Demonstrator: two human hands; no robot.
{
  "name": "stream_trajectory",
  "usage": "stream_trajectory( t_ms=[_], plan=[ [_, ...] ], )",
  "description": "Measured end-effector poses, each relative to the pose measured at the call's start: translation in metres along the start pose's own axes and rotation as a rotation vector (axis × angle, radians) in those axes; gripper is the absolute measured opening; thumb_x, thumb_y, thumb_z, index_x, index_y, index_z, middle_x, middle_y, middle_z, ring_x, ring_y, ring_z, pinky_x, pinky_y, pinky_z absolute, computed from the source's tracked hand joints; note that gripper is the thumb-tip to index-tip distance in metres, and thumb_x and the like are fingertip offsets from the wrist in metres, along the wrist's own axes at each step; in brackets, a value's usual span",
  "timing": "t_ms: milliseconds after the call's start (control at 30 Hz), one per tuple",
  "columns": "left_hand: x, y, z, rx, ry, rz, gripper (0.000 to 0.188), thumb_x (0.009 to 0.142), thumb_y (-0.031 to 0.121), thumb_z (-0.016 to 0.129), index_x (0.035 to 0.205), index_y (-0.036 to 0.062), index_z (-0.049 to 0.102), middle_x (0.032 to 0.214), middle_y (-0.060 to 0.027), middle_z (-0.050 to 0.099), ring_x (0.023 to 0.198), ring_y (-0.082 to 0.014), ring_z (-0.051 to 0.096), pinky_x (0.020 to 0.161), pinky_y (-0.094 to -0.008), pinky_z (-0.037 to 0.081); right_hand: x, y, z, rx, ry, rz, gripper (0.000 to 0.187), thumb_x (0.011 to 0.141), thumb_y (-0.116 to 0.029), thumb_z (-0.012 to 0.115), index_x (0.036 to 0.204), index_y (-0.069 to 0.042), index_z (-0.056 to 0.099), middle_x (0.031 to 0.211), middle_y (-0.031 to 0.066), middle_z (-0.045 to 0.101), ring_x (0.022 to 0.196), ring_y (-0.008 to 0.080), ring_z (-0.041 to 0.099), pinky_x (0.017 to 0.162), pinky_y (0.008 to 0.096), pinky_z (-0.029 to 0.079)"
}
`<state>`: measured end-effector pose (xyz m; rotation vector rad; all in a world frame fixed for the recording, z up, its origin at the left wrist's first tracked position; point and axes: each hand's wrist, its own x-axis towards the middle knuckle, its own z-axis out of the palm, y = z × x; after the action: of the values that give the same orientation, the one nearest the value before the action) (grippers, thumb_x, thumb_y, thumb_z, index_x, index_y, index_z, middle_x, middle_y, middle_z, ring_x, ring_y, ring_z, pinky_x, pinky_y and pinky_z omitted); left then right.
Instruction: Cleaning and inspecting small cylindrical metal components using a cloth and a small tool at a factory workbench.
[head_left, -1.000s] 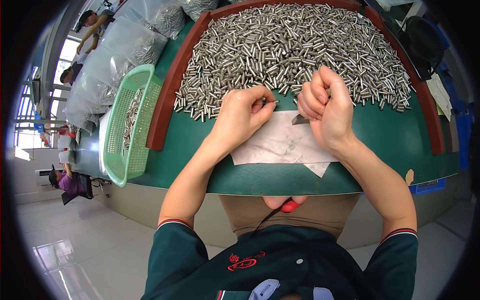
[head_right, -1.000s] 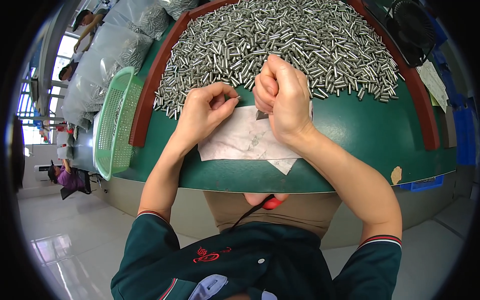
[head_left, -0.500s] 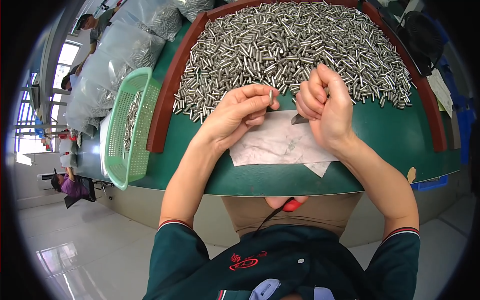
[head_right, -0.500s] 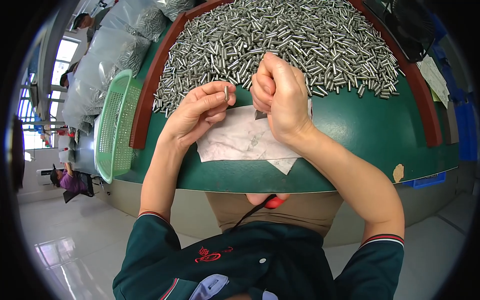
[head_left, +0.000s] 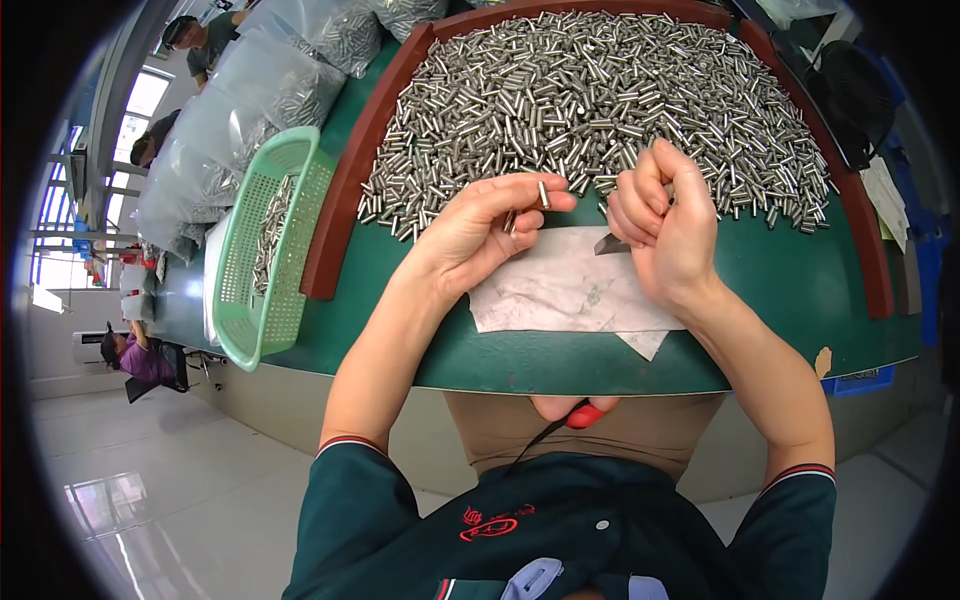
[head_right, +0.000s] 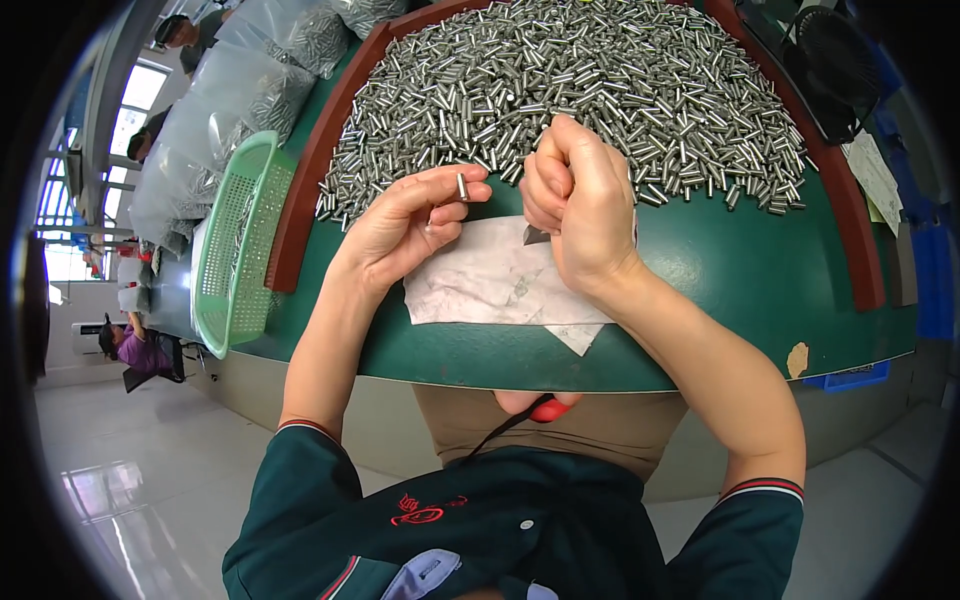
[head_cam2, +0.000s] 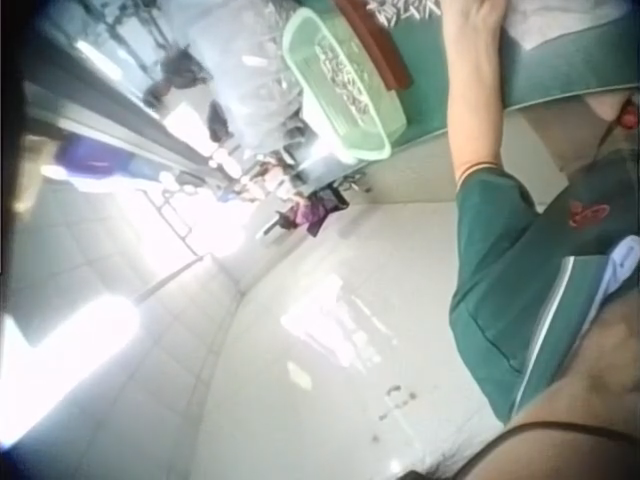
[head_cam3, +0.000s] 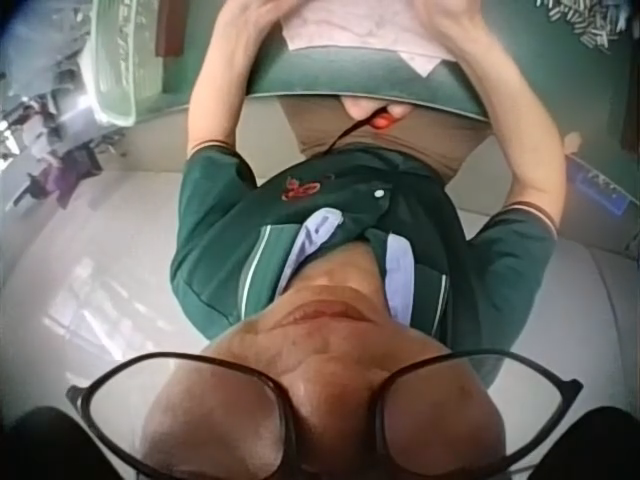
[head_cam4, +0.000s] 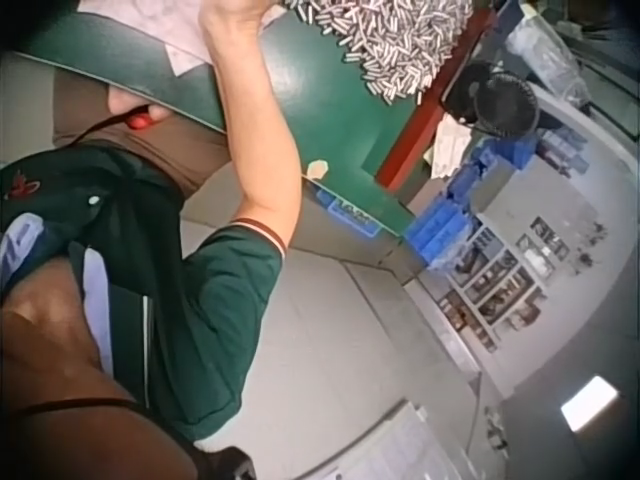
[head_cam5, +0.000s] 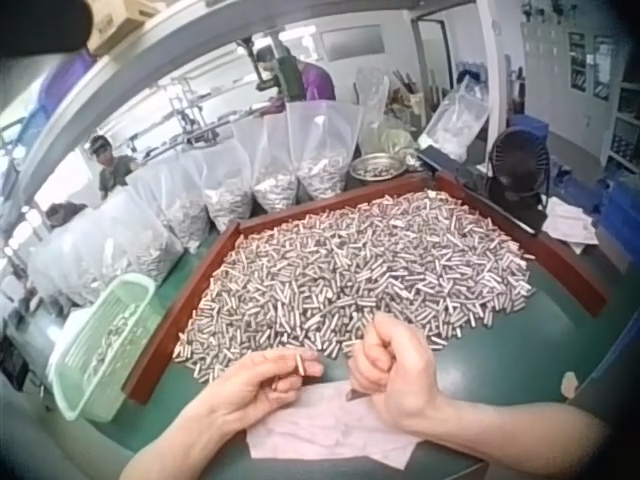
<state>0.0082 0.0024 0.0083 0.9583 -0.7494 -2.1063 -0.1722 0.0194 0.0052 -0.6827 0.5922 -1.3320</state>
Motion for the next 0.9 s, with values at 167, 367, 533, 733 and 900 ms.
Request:
stream_trajectory(
  t_ms=[167,367,533,733,900],
  plan=[
    [0.000,0.001,-0.006,0.046,0.039,0.096,0.022,0.089,0.020,0.045,0.092,0.0007,0.053,0.079,-0.0061,0.055,0.058,-0.0074,0.041,0.051,-0.0188,0.036,0.001,0.000,0.000,0.001,0.004,0.009,0.034,0.085,-0.020,0.031,0.052,-0.011,0.027,0.041,-0.0016,0.026,0.037,0.0068,0.016,0.037,0.0235,0.014],
    [0.002,0.008,-0.010,1.043,0.402,0.519,0.016,0.080,0.016,0.060,0.074,0.0014,0.057,0.055,0.0065,0.039,0.052,-0.0008,0.033,0.046,-0.0187,0.027,0.001,0.000,-0.001,-0.006,-0.003,-0.001,0.035,0.086,-0.022,0.032,0.052,-0.011,0.027,0.041,-0.0017,0.025,0.037,0.0066,0.016,0.036,0.0234,0.014],
    [0.006,0.000,-0.011,1.592,0.368,0.773,0.012,0.071,0.003,0.060,0.083,0.0030,0.060,0.056,-0.0031,0.046,0.048,-0.0127,0.043,0.046,-0.0272,0.036,0.001,0.001,-0.001,-0.002,0.001,0.002,0.036,0.087,-0.022,0.032,0.052,-0.011,0.027,0.041,-0.0018,0.025,0.037,0.0066,0.015,0.036,0.0235,0.014],
    [0.006,0.004,-0.014,1.913,0.170,0.851,0.014,0.070,0.003,0.058,0.083,0.0049,0.061,0.069,-0.0096,0.057,0.058,-0.0263,0.055,0.054,-0.0345,0.043,0.000,0.001,-0.001,0.014,-0.005,0.006,0.036,0.086,-0.022,0.031,0.053,-0.011,0.027,0.042,-0.0019,0.025,0.037,0.0066,0.015,0.036,0.0235,0.013],
    [0.008,-0.001,-0.011,1.822,0.196,0.836,0.013,0.068,0.006,0.059,0.081,0.0030,0.061,0.068,-0.0105,0.057,0.059,-0.0268,0.056,0.055,-0.0351,0.044,0.001,0.001,-0.003,0.009,-0.001,0.003,0.035,0.086,-0.021,0.031,0.053,-0.011,0.027,0.042,-0.0019,0.025,0.037,0.0066,0.015,0.036,0.0235,0.013]
  ],
)
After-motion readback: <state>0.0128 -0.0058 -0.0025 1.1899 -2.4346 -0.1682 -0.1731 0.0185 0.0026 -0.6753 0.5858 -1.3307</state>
